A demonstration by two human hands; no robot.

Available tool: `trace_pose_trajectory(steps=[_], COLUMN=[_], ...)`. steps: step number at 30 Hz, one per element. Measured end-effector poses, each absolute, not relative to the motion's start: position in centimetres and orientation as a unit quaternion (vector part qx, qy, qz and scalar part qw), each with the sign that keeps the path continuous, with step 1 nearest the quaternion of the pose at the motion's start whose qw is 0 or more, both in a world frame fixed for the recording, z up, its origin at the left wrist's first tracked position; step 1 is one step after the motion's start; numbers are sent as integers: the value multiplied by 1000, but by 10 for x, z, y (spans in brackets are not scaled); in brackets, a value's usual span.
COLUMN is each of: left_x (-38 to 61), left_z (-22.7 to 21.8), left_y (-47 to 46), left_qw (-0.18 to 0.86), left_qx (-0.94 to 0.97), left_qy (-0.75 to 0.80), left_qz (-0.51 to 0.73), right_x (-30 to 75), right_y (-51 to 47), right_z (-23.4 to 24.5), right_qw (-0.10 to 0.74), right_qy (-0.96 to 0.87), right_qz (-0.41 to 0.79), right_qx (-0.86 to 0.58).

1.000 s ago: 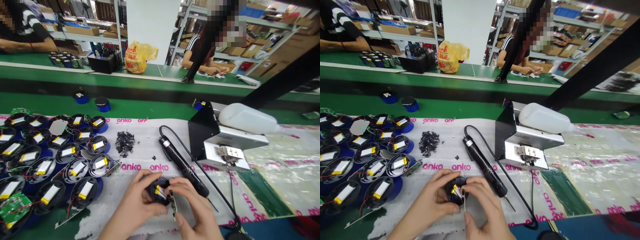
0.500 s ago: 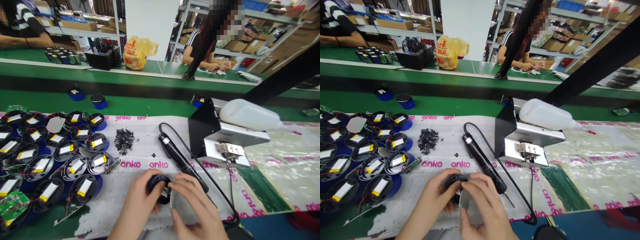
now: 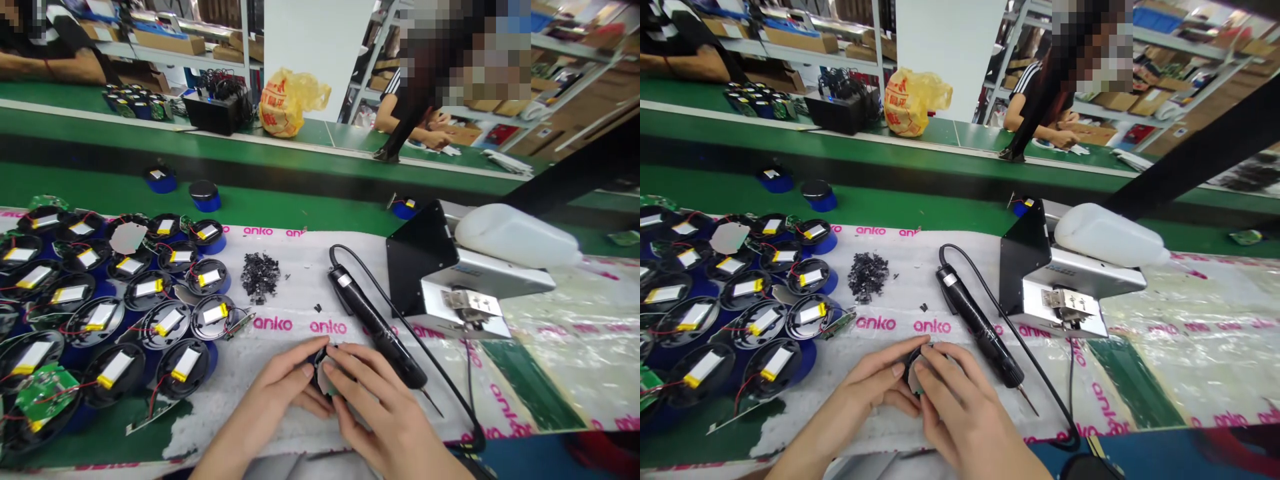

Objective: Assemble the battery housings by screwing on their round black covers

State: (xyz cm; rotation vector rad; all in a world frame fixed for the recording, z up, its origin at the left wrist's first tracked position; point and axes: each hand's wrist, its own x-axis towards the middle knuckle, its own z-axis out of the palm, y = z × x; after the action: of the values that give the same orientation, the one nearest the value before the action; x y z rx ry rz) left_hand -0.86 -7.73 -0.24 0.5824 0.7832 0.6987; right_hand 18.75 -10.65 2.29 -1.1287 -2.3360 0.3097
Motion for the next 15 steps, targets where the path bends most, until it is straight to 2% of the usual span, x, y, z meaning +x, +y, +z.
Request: trace_pose_trajectory(steps=[9,15], left_x=[-1,-2], left_z=[-2,-5], left_y=[-78,-81], left_qw=[802,788], left_qx=[303,326], left_qy=[389,408], left_qz=[336,325], right_x=[188,185], right_y=[-105,-98], right_z=[35,47], right_qw=[221,229], right_qy=[-860,-848], right_qz=[84,147], right_qx=[-452,-454])
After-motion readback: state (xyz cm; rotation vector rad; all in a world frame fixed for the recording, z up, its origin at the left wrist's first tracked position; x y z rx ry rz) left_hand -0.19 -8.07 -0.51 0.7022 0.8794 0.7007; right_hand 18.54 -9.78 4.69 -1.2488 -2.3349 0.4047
